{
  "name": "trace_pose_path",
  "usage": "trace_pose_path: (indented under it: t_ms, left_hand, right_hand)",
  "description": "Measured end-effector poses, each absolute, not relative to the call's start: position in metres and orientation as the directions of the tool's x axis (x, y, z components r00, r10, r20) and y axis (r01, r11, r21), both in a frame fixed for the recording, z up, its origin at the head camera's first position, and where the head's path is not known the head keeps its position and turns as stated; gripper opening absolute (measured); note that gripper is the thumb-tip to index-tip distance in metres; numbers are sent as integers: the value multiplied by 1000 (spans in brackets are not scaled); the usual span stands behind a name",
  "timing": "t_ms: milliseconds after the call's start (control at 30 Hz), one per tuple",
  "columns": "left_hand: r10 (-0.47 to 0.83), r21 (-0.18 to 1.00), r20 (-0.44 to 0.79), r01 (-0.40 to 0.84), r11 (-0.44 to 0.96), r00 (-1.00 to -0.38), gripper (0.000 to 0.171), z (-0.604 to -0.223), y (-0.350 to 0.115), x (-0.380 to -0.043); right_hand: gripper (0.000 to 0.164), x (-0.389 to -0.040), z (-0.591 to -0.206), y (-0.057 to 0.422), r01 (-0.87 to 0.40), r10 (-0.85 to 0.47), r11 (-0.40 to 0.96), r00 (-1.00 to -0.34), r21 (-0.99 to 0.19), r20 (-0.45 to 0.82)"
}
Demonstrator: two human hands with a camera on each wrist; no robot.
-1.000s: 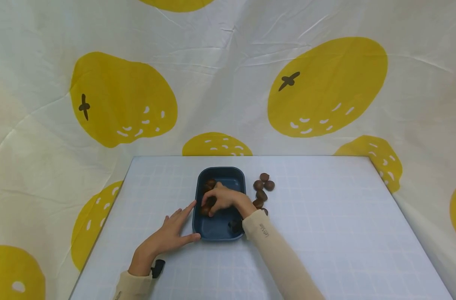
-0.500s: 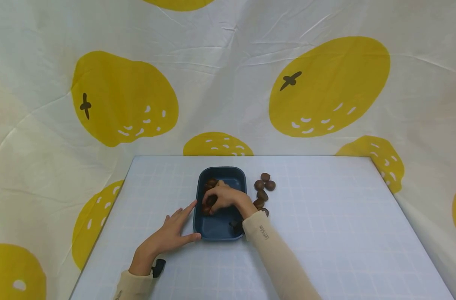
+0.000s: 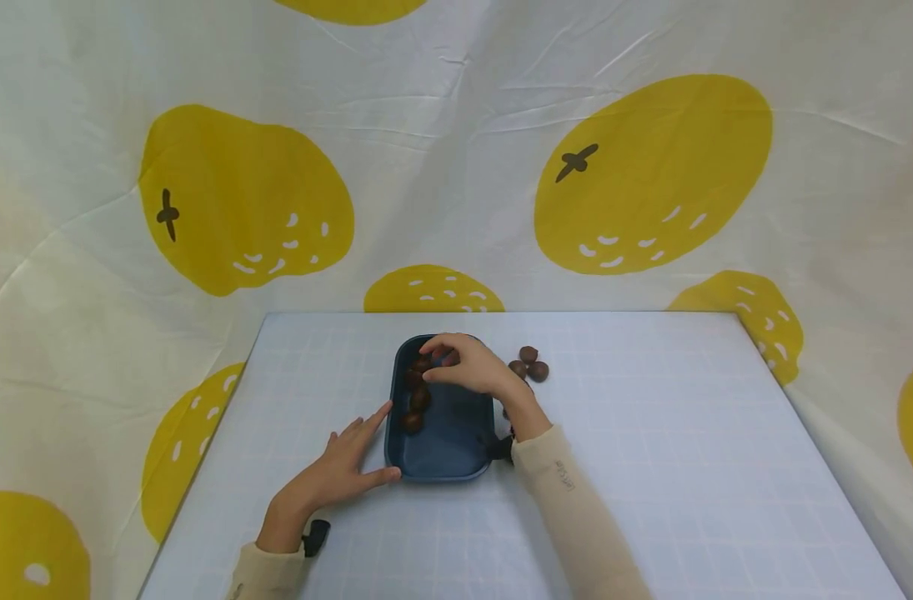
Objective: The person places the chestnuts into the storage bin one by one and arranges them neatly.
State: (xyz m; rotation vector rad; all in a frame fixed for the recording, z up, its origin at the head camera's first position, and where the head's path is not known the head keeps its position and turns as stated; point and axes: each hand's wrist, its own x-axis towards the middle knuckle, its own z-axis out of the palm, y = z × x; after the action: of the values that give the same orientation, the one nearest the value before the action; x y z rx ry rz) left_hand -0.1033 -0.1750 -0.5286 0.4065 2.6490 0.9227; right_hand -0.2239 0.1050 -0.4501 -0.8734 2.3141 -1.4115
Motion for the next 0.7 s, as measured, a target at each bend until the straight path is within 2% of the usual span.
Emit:
trace_pose_path:
  t_ms: [200, 333, 700]
  left_hand:
    - [354, 640, -188, 159, 752, -916, 101, -528, -174, -103]
    - [356, 636, -188, 162, 755, -916, 101, -527, -174, -102]
    - [362, 640, -183, 169, 750, -914, 101, -527, -174, -101]
  right_hand:
    - [38, -212, -441, 128, -295, -519, 327, -850, -898, 91]
    - [37, -207, -445, 148, -297, -459, 317, -879, -900, 129]
    - [39, -208, -482, 215, -257, -274, 315, -946, -913, 172]
